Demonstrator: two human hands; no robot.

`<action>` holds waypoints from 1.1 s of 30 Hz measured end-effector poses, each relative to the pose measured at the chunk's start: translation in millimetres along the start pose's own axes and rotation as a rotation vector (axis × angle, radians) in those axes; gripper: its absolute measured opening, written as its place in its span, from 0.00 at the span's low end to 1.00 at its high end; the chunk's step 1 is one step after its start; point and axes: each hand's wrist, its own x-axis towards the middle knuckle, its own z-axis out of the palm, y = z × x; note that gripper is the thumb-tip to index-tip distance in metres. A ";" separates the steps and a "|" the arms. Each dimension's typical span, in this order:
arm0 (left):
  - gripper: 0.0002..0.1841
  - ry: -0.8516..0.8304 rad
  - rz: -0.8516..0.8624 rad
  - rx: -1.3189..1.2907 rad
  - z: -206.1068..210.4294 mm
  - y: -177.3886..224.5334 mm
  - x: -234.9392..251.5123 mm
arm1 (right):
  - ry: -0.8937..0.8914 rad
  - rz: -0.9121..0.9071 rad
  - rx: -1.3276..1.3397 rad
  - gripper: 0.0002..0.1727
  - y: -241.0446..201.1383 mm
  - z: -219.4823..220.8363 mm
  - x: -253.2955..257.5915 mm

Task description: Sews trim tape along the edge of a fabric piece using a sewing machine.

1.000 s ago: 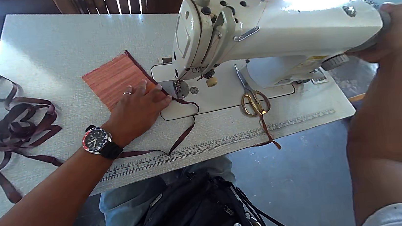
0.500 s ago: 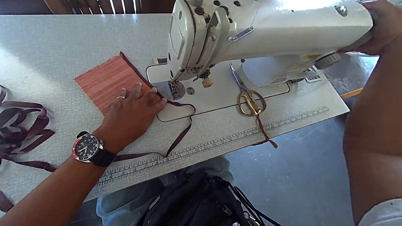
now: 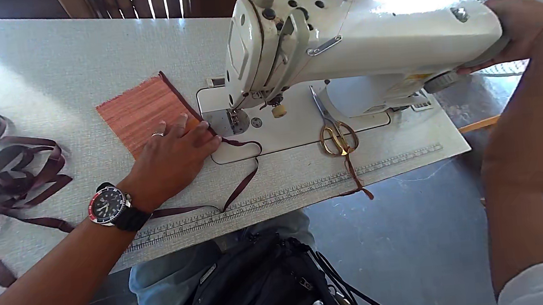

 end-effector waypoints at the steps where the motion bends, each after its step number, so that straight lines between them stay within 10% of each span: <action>1: 0.23 0.001 -0.004 0.000 0.0 -0.1 -1.1 | -0.009 0.016 -0.015 0.28 -1.9 -1.1 1.9; 5: 0.23 -0.001 -0.008 0.003 0.0 0.8 -3.1 | -0.034 -0.109 0.060 0.26 10.4 -1.9 3.7; 13: 0.23 0.056 0.022 -0.024 3.0 -2.4 -12.1 | -0.081 -0.906 0.639 0.34 81.2 31.1 26.9; 23: 0.23 0.046 0.033 -0.013 3.2 -4.4 -15.4 | -0.072 -0.036 0.031 0.27 3.3 -3.6 -0.2; 33: 0.23 0.048 0.048 -0.033 2.0 -6.1 -21.9 | -0.025 -0.527 0.383 0.27 54.3 11.0 1.4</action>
